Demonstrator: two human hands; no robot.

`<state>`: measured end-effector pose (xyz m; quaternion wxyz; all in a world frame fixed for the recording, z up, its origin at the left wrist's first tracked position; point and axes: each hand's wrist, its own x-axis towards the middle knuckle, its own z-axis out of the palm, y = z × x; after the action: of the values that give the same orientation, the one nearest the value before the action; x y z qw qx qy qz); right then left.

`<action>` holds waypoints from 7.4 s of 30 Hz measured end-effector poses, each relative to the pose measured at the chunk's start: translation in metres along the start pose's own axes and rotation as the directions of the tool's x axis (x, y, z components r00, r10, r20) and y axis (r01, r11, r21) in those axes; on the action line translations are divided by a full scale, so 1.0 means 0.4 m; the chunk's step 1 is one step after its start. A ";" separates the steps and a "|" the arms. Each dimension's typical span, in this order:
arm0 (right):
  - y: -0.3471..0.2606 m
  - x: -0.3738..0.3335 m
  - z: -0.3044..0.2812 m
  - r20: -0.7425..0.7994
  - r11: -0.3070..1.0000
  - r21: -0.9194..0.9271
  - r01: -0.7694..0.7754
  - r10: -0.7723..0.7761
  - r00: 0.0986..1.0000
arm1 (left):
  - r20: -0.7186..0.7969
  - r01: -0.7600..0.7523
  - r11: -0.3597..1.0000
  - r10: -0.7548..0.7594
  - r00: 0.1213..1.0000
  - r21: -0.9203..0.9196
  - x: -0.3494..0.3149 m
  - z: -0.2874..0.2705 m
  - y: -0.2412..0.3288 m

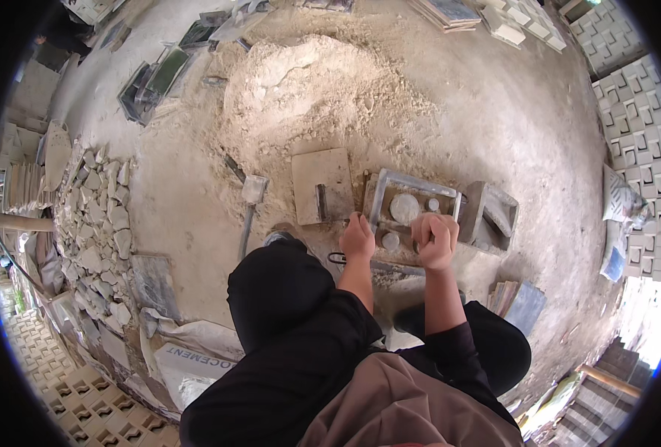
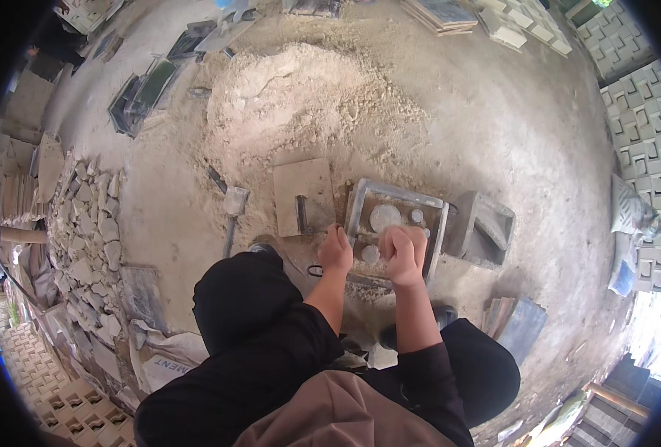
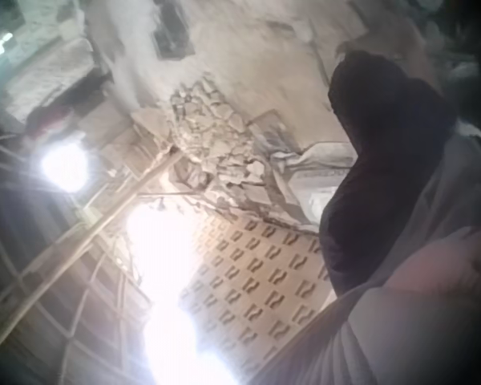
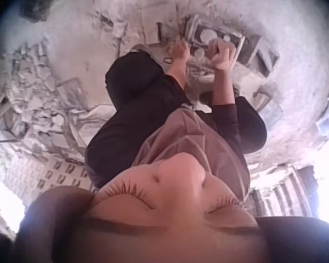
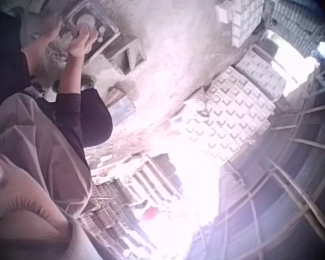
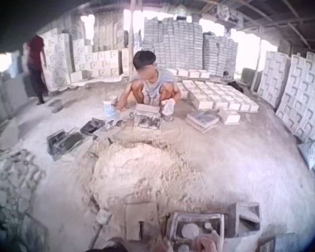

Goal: The person uses a small metal tool to compress and shape sand-like material into circular molds within a square frame. They repeatedly press the tool into different sections of the mold by hand.

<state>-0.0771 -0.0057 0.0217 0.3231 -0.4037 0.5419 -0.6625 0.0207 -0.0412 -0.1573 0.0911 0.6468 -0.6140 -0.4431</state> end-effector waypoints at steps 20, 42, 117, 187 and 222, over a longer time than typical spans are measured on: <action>-0.002 0.031 0.038 -0.334 0.991 0.098 0.095 -0.058 0.941 | -0.089 -0.058 0.998 0.057 0.994 -0.002 -0.002 0.014 -0.007; 0.001 0.193 0.064 -0.232 0.999 0.051 0.019 -0.007 0.973 | -0.049 -0.048 0.997 0.052 0.997 0.067 0.002 -0.004 0.010; -0.062 -0.125 0.109 -0.364 0.996 0.094 -0.007 0.041 0.931 | 0.088 0.205 0.963 -0.192 0.977 -0.174 0.015 0.025 -0.067; -0.026 -0.109 0.108 -0.229 0.998 0.037 0.057 -0.047 0.972 | -0.163 0.117 0.992 -0.122 0.979 -0.040 -0.002 0.027 -0.044; -0.001 0.046 0.075 -0.338 0.999 0.027 0.035 -0.024 0.941 | -0.093 0.218 0.976 -0.216 0.972 0.013 -0.012 -0.003 -0.012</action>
<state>-0.0592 -0.0351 0.0282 0.2221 -0.2869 0.5723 -0.7354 0.0257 -0.0365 -0.1576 0.0624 0.7308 -0.5398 -0.4131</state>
